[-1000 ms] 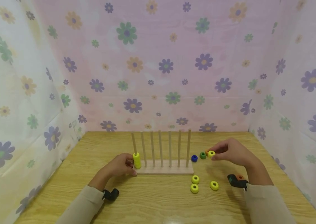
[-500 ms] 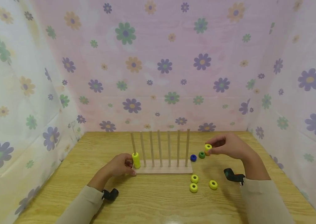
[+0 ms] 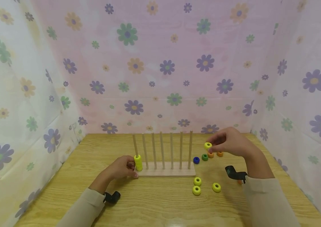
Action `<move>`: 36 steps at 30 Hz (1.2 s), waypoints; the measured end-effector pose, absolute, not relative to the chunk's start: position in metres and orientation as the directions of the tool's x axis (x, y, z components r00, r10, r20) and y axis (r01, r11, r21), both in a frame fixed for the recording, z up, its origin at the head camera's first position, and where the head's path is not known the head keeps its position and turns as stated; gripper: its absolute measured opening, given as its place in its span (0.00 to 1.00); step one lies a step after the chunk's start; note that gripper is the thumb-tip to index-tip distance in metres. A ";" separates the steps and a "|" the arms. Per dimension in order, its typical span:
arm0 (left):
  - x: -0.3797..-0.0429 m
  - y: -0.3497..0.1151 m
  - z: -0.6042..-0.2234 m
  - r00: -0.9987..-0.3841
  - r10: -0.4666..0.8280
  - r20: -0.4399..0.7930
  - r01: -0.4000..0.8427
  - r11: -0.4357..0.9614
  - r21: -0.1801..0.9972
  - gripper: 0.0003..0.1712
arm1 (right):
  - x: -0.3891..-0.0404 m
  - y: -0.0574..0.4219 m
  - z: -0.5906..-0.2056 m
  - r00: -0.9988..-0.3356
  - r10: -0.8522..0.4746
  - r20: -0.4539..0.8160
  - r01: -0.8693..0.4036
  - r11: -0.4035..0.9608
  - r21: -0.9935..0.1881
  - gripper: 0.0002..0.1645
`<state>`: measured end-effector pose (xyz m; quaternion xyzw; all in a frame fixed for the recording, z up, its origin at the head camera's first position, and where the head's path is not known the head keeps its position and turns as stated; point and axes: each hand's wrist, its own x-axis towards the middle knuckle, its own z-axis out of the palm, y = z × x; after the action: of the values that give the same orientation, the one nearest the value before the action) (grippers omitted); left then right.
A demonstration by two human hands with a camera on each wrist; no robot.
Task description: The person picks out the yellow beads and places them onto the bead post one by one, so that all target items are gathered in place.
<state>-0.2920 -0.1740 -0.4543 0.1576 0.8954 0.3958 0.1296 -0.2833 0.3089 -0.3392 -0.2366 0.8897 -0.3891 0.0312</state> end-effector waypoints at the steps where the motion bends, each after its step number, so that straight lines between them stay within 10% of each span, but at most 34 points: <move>1: -0.292 -0.174 -0.454 -0.917 0.385 -0.108 0.179 0.636 0.751 0.27 | -0.284 0.307 -0.337 -0.887 -0.443 0.131 -0.396 0.585 -0.707 0.16; 36: -0.293 -0.175 -0.458 -0.912 0.399 -0.092 0.195 0.620 0.760 0.26 | -0.281 0.265 -0.292 -0.854 -0.472 0.221 -0.498 0.614 -0.613 0.15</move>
<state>-0.2932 -0.1746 -0.4578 0.1665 0.8911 0.4027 0.1267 -0.2808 0.2651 -0.2921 -0.2698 0.8981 -0.3469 -0.0188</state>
